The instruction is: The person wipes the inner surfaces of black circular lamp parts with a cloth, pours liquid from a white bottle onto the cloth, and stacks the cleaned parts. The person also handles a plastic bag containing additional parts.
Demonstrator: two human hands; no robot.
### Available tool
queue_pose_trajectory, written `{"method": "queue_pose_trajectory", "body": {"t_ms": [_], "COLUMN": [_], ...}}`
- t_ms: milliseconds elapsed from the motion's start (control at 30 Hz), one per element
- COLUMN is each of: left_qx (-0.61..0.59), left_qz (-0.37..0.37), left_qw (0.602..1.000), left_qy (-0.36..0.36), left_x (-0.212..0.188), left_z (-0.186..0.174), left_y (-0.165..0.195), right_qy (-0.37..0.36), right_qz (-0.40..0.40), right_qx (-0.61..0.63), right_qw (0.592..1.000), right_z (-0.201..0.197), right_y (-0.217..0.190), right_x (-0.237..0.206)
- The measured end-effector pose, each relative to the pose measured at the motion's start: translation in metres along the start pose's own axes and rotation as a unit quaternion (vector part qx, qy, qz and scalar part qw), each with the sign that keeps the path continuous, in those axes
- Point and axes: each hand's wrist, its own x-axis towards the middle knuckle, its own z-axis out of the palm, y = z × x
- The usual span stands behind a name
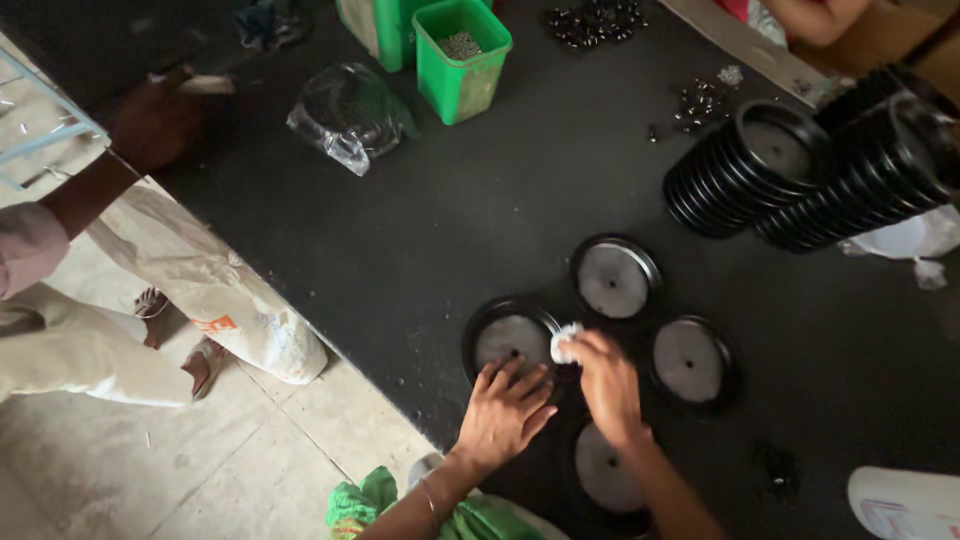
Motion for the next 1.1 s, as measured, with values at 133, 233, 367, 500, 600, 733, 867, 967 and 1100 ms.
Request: {"method": "queue_pose_trajectory", "body": {"t_ms": [133, 233, 367, 500, 600, 733, 867, 967, 1100], "left_qx": [0.020, 0.025, 0.028, 0.035, 0.030, 0.023, 0.026, 0.023, 0.048], "left_qz": [0.007, 0.000, -0.008, -0.009, -0.009, -0.003, 0.000, -0.001, -0.015], "left_qw": [1.000, 1.000, 1.000, 0.999, 1.000, 1.000, 1.000, 1.000, 0.996], "left_qy": [-0.005, -0.004, 0.002, 0.001, 0.004, 0.005, 0.002, 0.004, -0.080], "left_x": [-0.003, -0.004, -0.006, -0.007, -0.006, -0.006, -0.006, -0.006, -0.005], "left_z": [0.008, 0.011, 0.012, 0.013, 0.013, 0.011, 0.012, 0.017, 0.025], "left_y": [0.000, 0.001, 0.003, 0.004, 0.005, 0.005, 0.004, 0.004, 0.001], "right_qy": [-0.044, -0.152, -0.134, -0.046, -0.027, -0.020, 0.033, -0.005, -0.014], "right_qz": [-0.159, -0.245, -0.236, -0.085, 0.000, 0.070, 0.010, 0.021, -0.094], "right_qx": [0.029, 0.065, 0.078, 0.044, 0.038, -0.008, -0.053, -0.080, -0.058], "right_qw": [0.986, 0.956, 0.959, 0.994, 0.999, 0.997, 0.998, 0.997, 0.994], "right_z": [0.018, 0.028, 0.013, -0.015, -0.021, -0.012, 0.002, 0.022, 0.059], "right_y": [0.003, -0.001, -0.004, -0.006, -0.015, -0.015, -0.012, -0.028, -0.079], "right_x": [0.076, 0.121, 0.113, 0.035, -0.021, -0.024, 0.026, 0.069, 0.079]}}
